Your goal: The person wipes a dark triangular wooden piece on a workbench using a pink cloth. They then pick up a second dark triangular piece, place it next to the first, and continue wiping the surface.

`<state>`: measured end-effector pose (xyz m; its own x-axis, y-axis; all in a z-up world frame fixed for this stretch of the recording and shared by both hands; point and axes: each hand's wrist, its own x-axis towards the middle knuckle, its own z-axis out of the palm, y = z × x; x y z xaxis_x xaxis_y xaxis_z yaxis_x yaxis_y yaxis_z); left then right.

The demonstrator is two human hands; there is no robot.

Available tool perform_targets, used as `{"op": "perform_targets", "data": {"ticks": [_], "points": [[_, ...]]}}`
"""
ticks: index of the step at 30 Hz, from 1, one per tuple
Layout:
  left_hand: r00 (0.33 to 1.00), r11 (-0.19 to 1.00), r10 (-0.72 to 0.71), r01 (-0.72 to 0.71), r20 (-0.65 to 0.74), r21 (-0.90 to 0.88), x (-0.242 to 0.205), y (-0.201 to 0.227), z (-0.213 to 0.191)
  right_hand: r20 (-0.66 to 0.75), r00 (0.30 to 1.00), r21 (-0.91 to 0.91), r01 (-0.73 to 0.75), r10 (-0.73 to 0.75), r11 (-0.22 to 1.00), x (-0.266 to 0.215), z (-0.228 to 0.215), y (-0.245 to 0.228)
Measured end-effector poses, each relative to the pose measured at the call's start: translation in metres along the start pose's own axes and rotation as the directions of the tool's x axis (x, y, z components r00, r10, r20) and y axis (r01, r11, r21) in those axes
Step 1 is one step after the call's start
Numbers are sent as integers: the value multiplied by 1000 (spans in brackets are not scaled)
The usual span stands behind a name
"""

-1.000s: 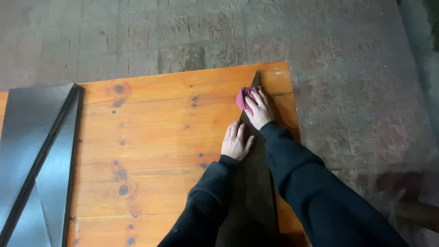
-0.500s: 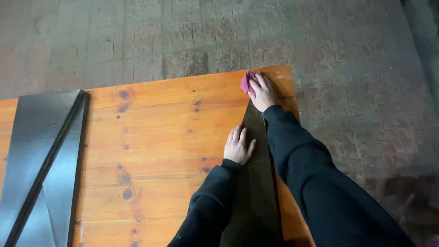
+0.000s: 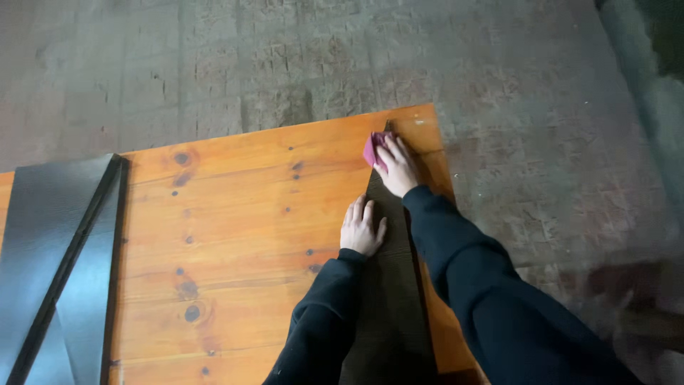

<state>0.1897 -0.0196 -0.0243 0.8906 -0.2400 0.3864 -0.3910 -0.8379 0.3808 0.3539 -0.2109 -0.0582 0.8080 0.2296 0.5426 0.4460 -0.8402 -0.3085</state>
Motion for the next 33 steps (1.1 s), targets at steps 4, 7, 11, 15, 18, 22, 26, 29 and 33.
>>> {"op": "perform_targets", "data": {"ticks": [4,7,11,15,18,22,26,29,33], "points": [[999,999,12,-11,-38,38,1,2,-1,17,1000,-24,9,-8,1000,-22,-7,-11],[1000,999,3,-2,-18,38,0,-1,2,42,999,-33,20,-19,999,-34,-9,-18],[997,998,32,-28,-73,54,2,-1,4,86,995,-85,51,-44,995,-43,-25,-39],[989,995,50,-38,-138,87,-2,-4,15,85,994,-109,77,-67,991,-63,-29,-51],[981,986,87,-60,-174,157,-7,0,20,105,993,-138,73,-58,988,-73,-29,-54],[981,981,89,-56,-172,188,-19,21,-3,113,991,-150,89,-72,985,-74,-37,-57],[975,978,175,-156,-140,140,-53,40,-21,92,993,-204,91,-73,975,-86,-35,-59],[977,982,175,-166,-118,85,-74,50,-35,133,990,-217,72,-43,973,-100,-14,-44],[986,988,146,-141,-85,57,-105,59,-46,254,967,-78,36,-15,996,-96,-25,-41]]}}
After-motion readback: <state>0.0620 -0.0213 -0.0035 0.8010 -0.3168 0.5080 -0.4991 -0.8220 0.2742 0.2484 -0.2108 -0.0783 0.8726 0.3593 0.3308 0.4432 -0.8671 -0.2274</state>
